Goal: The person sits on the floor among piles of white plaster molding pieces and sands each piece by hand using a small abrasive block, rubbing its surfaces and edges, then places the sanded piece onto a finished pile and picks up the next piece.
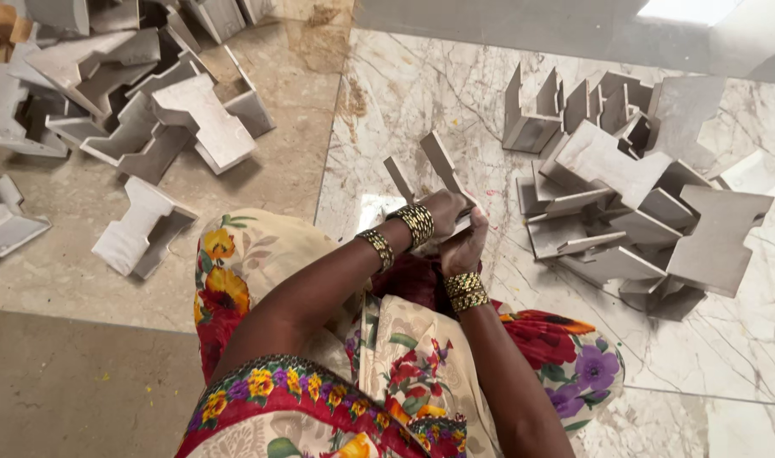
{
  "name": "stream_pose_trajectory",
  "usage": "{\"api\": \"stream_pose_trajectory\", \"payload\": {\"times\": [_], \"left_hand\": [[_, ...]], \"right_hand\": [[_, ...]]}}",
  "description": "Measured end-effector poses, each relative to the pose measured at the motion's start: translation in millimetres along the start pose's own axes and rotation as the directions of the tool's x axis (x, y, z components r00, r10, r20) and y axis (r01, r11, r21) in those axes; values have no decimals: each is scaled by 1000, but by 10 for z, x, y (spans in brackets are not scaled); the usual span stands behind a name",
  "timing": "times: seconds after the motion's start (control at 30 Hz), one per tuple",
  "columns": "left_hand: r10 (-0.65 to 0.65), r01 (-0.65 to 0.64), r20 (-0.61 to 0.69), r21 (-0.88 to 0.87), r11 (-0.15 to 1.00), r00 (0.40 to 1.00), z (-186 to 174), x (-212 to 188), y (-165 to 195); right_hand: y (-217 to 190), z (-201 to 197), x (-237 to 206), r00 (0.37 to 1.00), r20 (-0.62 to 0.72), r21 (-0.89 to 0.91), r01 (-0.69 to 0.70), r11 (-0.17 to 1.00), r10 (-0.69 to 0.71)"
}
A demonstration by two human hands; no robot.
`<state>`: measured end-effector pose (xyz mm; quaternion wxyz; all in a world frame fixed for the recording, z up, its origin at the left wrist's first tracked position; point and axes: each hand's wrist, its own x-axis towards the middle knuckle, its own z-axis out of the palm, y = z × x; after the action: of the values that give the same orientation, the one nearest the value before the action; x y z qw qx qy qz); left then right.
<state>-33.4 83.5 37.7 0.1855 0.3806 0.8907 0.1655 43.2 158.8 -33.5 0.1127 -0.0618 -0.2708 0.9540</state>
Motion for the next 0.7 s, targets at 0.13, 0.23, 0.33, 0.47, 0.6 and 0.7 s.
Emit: {"api": "stream_pose_trajectory", "payload": {"times": [0.13,0.23,0.33,0.47,0.6,0.7], "left_hand": [[-195,196,62,-12,980,979,-57,15,-109],[-144,148,91,-47,988,985,-57,37,-164],[-1,1,9,9,1000,1000,19,83,-147],[-6,21,62,-246,969,998,-13,134,-96],[163,-159,7,-175,972,987,-241,77,-8],[226,-247,-99,-410,878,969,-415,-125,17]], "right_hand": [[41,-26,10,995,61,-150,86,985,-78],[57,-59,37,994,28,-164,109,980,-106],[51,-104,83,986,25,-170,167,971,-166],[0,-167,158,988,-78,-136,121,983,-132],[-88,-259,240,993,-76,-3,93,996,-93],[-185,-301,285,976,167,216,102,971,-140]]}}
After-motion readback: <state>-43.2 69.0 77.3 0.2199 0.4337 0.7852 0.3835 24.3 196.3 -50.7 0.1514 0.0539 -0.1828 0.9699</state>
